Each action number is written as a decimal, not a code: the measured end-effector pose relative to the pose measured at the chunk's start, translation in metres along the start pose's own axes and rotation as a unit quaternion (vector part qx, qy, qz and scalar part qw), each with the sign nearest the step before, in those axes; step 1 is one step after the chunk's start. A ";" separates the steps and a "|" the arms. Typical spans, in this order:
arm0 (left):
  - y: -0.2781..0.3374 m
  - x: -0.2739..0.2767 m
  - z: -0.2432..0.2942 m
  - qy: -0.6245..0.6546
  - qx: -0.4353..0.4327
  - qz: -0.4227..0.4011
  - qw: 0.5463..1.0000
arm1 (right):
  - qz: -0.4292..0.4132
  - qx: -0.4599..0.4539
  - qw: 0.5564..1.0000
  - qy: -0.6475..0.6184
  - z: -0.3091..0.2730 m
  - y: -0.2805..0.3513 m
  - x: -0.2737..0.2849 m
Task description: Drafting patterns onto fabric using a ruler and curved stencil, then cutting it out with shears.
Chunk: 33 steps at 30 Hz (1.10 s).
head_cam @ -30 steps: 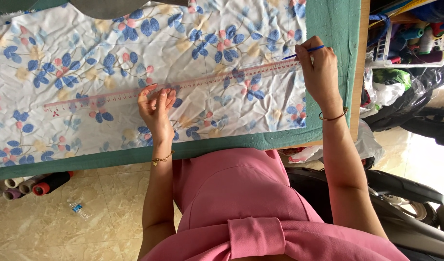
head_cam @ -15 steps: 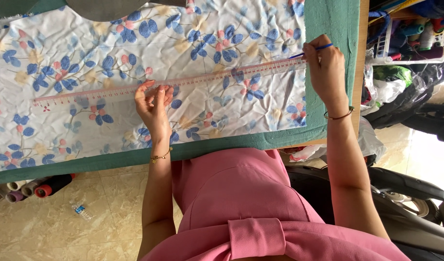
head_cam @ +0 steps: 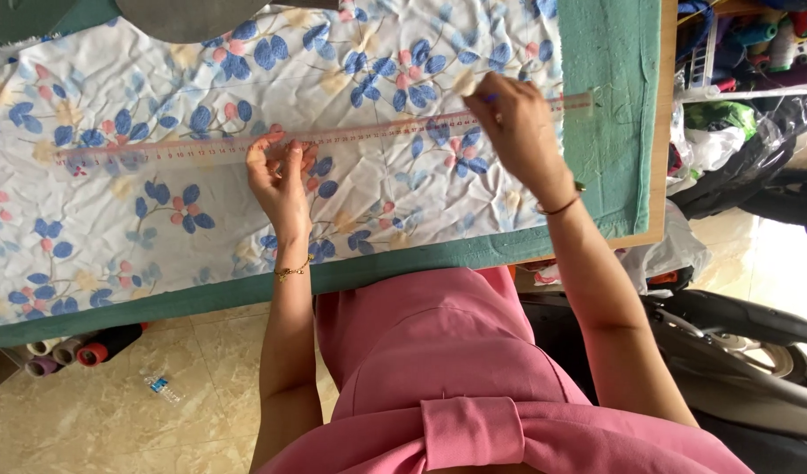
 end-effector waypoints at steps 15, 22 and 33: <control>-0.037 -0.012 0.006 -0.014 -0.032 -0.070 0.997 | 0.055 0.048 0.996 0.050 -0.060 -0.023 -0.031; -0.055 -0.013 -0.001 -0.038 -0.038 -0.084 0.995 | 0.015 -0.065 0.995 0.069 -0.006 0.003 -0.024; -0.083 -0.025 -0.004 -0.035 -0.025 -0.135 0.990 | 0.059 0.000 0.996 0.065 -0.064 -0.023 -0.057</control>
Point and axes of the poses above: each hand's wrist, its own y-axis away from the middle knuckle, its own x-axis out of the back of the hand, z = x × y, the point moved 7 cm from there along -y, towards the middle knuckle, and after that the axes turned 5 degrees about z, right-handed, at the moved point
